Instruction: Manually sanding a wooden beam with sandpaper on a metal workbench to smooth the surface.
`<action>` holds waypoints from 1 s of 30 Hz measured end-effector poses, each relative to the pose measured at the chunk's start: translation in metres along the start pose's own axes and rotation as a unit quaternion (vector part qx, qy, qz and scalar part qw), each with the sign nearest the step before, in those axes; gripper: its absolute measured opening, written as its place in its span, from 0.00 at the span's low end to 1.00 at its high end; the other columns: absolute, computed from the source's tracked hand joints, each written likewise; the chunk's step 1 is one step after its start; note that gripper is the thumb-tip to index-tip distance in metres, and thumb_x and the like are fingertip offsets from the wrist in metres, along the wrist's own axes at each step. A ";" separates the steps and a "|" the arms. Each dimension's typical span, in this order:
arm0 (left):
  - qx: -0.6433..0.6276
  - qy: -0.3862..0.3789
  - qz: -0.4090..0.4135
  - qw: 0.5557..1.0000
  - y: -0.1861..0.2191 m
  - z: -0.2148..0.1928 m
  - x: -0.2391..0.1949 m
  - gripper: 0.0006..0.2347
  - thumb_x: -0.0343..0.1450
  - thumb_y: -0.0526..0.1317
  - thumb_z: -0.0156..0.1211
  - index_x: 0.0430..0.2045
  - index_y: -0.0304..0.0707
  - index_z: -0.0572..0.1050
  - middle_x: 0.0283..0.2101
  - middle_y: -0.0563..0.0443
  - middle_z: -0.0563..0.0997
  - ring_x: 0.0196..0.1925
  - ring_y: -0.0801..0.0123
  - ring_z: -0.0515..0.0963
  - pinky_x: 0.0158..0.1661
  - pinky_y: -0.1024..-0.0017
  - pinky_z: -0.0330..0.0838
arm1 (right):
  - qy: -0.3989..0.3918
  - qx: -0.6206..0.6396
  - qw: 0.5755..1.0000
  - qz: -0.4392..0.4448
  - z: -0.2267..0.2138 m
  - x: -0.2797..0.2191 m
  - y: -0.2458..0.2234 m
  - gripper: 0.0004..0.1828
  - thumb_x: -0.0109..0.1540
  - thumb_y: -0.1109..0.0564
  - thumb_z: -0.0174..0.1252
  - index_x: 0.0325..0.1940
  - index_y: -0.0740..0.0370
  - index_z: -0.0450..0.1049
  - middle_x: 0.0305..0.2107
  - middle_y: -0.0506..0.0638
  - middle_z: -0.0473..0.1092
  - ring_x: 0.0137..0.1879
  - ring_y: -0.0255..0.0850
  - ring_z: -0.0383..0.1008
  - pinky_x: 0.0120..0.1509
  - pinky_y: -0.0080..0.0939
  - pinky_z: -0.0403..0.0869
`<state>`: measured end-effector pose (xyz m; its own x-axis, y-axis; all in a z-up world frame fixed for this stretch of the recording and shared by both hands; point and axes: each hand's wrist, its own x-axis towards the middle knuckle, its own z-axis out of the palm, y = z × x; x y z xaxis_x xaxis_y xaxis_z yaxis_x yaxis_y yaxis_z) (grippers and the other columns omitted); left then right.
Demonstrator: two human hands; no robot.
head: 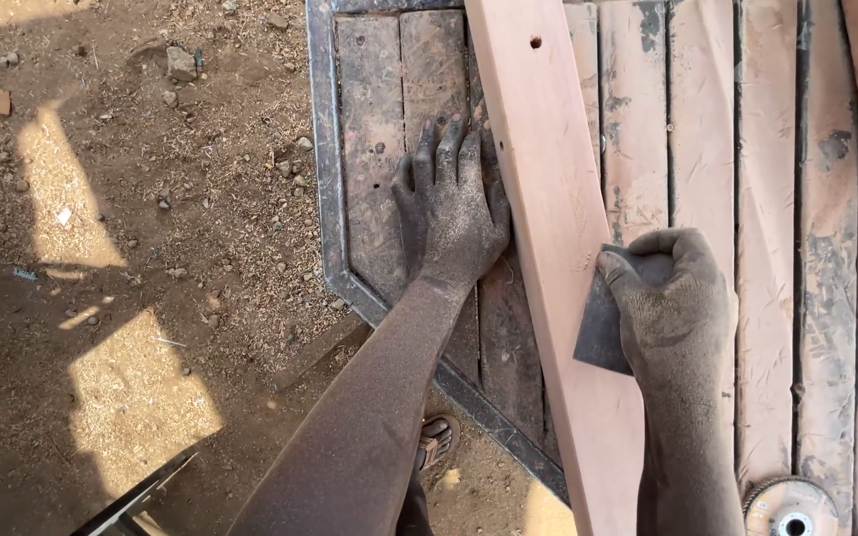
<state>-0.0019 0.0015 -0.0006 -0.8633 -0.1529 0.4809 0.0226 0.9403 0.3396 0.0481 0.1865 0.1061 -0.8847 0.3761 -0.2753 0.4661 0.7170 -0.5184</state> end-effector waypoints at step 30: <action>-0.014 -0.077 -0.023 0.997 0.000 -0.004 0.001 0.23 0.72 0.50 0.50 0.62 0.44 0.71 0.70 0.52 0.69 0.74 0.55 0.64 0.66 0.47 0.55 | -0.023 0.017 0.999 0.029 -0.013 -0.059 0.026 0.20 0.58 0.44 0.64 0.52 0.46 0.71 0.43 0.47 0.76 0.46 0.43 0.76 0.51 0.44 0.70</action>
<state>-0.0008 -0.0002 0.0031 -0.9311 -0.1445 0.3349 -0.0058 0.9239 0.3825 0.1121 0.1903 0.1191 -0.8559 0.3876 -0.3423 0.5165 0.6741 -0.5280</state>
